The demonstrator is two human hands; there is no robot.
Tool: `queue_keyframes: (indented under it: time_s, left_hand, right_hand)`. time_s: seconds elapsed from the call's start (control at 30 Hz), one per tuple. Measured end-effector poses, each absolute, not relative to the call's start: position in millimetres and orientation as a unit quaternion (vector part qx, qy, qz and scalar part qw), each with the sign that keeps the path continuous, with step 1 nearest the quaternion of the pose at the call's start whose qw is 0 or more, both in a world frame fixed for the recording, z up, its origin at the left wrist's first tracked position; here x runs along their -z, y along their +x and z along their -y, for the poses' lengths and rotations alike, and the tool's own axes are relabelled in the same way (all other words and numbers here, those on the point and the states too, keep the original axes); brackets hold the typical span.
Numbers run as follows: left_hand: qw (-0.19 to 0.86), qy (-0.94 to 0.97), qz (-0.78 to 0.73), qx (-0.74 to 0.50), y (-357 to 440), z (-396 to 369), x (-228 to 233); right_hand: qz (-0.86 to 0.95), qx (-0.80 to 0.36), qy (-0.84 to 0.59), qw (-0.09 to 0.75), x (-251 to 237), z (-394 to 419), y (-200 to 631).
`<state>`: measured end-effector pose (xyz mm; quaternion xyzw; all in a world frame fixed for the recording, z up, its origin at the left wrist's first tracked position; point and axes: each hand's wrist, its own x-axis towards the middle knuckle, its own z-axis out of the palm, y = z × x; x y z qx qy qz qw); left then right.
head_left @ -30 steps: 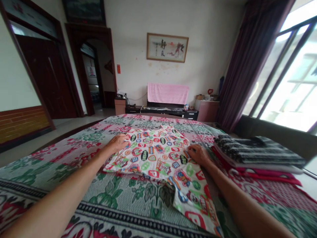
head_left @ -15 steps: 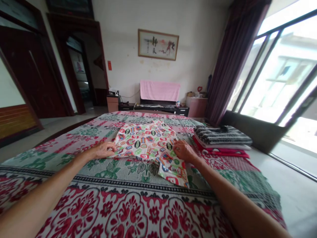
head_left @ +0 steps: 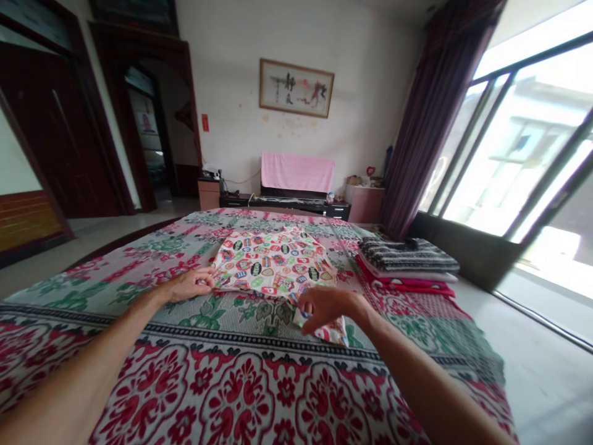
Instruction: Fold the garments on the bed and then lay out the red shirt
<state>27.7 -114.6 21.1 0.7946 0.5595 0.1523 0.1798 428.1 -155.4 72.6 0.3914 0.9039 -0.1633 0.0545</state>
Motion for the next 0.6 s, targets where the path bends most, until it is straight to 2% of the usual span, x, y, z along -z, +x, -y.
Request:
queue_keyframes:
  time_s: [0.1,0.17,0.43,0.53,0.6]
  left_hand:
    - [0.19,0.79,-0.553,-0.185,29,113,-21]
    - [0.213,0.783,-0.548,-0.204,28,113,-22]
    - [0.257,0.764,-0.571,-0.156,28,110,-41]
    - [0.284,0.769,-0.558,-0.132,27,94,-53]
    - [0.308,0.765,-0.552,-0.126,27,80,-61]
  right_hand:
    - [-0.909,0.097,0.402,0.05,-69,155,425]
    - [-0.911,0.099,0.397,0.059,-70,153,426]
    - [-0.859,0.33,0.382,0.089,-81,131,438]
    - [-0.833,0.376,0.391,0.106,-91,108,437]
    - [-0.815,0.416,0.394,0.085,-100,83,434]
